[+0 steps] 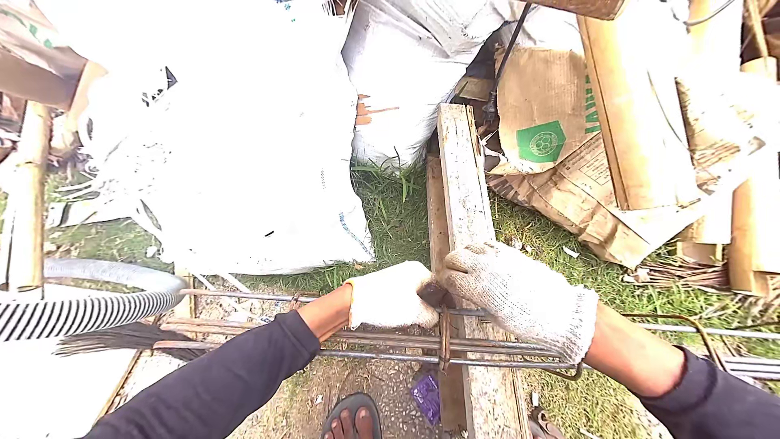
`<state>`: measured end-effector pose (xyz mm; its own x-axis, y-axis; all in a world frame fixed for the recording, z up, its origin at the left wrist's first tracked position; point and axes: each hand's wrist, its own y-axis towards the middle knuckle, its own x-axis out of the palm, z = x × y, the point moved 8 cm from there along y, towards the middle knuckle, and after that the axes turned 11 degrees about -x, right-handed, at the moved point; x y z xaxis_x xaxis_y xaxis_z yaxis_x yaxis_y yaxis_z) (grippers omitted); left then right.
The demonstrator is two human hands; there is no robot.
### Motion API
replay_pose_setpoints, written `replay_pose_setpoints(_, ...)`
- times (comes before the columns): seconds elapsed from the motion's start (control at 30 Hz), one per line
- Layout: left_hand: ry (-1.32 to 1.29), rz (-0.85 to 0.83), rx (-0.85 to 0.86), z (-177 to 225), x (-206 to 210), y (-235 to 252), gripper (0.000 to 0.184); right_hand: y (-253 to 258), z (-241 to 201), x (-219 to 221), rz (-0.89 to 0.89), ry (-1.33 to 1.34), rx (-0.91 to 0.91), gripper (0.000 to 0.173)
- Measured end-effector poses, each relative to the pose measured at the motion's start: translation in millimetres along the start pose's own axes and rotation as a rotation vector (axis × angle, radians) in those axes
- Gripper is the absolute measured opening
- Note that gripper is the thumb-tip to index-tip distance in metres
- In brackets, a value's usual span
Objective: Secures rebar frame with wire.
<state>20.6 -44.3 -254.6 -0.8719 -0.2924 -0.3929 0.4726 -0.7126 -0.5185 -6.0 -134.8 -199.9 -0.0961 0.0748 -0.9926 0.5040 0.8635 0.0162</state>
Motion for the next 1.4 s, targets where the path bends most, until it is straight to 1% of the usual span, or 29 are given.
replay_pose_setpoints(0.03, 0.013, 0.005, 0.002, 1.4, 0.4, -1.1, 0.001, -2.9, 1.7, -1.6, 0.007, 0.012, 0.022, 0.019)
replay_pose_setpoints(0.1, 0.025, 0.013, 0.003, 1.6, 1.5, -2.8, 0.008, -9.3, 3.3, -5.2, 0.009, -0.002, 0.066, 0.016)
replay_pose_setpoints(0.17, 0.014, 0.019, 0.001, 0.1, 2.1, -3.2, 0.013, -14.3, 3.9, -8.3, 0.01, -0.084, 0.112, 0.013)
replay_pose_setpoints(0.23, -0.021, 0.012, -0.011, -1.2, 2.5, -3.6, 0.014, -16.8, 2.4, -9.6, -0.008, -0.189, 0.161, 0.012)
replay_pose_setpoints(0.33, -0.041, 0.009, -0.012, -1.7, 2.1, -4.1, 0.013, -20.0, 1.0, -7.0, -0.149, -0.221, 0.317, 0.01)
replay_pose_setpoints(0.47, -0.046, 0.007, -0.008, -1.8, 2.5, -4.1, 0.013, -26.2, 2.0, 3.0, -0.348, -0.08, 0.449, 0.005)
replay_pose_setpoints(0.5, -0.046, 0.009, -0.007, -1.9, 2.5, -4.4, 0.013, -25.7, 2.8, 3.5, -0.351, -0.062, 0.463, 0.005)
replay_pose_setpoints(0.57, -0.04, 0.026, -0.006, -2.3, 2.2, -4.8, 0.011, -23.1, 5.1, 0.9, -0.32, -0.041, 0.485, 0.003)
replay_pose_setpoints(0.6, -0.039, 0.035, -0.007, -2.8, 1.9, -4.4, 0.009, -21.4, 7.2, -2.4, -0.273, -0.031, 0.488, 0.004)
replay_pose_setpoints(0.67, -0.043, 0.041, -0.014, -4.4, 1.6, -4.3, 0.01, -20.5, 12.0, -12.4, -0.05, -0.001, 0.448, 0.01)
replay_pose_setpoints(0.73, -0.054, 0.043, -0.025, -5.0, 1.4, -4.7, 0.01, -21.8, 15.6, -22.7, 0.199, 0.075, 0.417, 0.012)
replay_pose_setpoints(0.8, -0.066, 0.042, -0.032, -2.4, 0.2, -6.4, 0.01, -21.6, 18.0, -23.1, 0.318, 0.232, 0.466, 0.012)
replay_pose_setpoints(0.9, -0.062, 0.043, -0.015, -2.2, -0.3, -6.6, 0.005, -25.2, 24.8, -4.7, 0.325, 0.492, 0.607, 0.011)
replay_pose_setpoints(1.0, -0.1, 0.02, 0.057, -6.0, -0.6, -5.6, 0.003, -26.6, 24.8, 0.8, 0.343, 0.586, 0.621, 0.011)
replay_pose_setpoints(1.07, -0.266, -0.045, 0.047, -8.2, -1.5, -7.1, 0.007, -26.1, 24.7, 1.3, 0.34, 0.607, 0.615, 0.011)
replay_pose_setpoints(1.13, -0.491, -0.118, -0.058, -8.8, -0.5, -11.1, 0.016, -27.8, 26.1, 4.6, 0.314, 0.641, 0.632, 0.01)
replay_pose_setpoints(1.2, -0.624, -0.115, -0.167, -6.6, -1.1, -16.2, 0.029, -31.2, 28.8, 8.6, 0.311, 0.656, 0.641, 0.01)
replay_pose_setpoints(1.23, -0.644, -0.103, -0.187, -6.7, -1.9, -17.7, 0.034, -32.6, 30.2, 10.6, 0.312, 0.657, 0.638, 0.01)
replay_pose_setpoints(1.3, -0.62, -0.09, -0.173, -10.3, -3.7, -16.6, 0.041, -33.1, 30.8, 10.1, 0.316, 0.613, 0.611, 0.009)
replay_pose_setpoints(1.33, -0.608, -0.099, -0.155, -11.9, -3.8, -15.0, 0.043, -32.8, 30.0, 8.0, 0.319, 0.561, 0.582, 0.008)
replay_pose_setpoints(1.4, -0.548, -0.11, -0.114, -12.9, -4.8, -12.6, 0.037, -31.4, 27.2, 4.1, 0.301, 0.429, 0.517, 0.009)
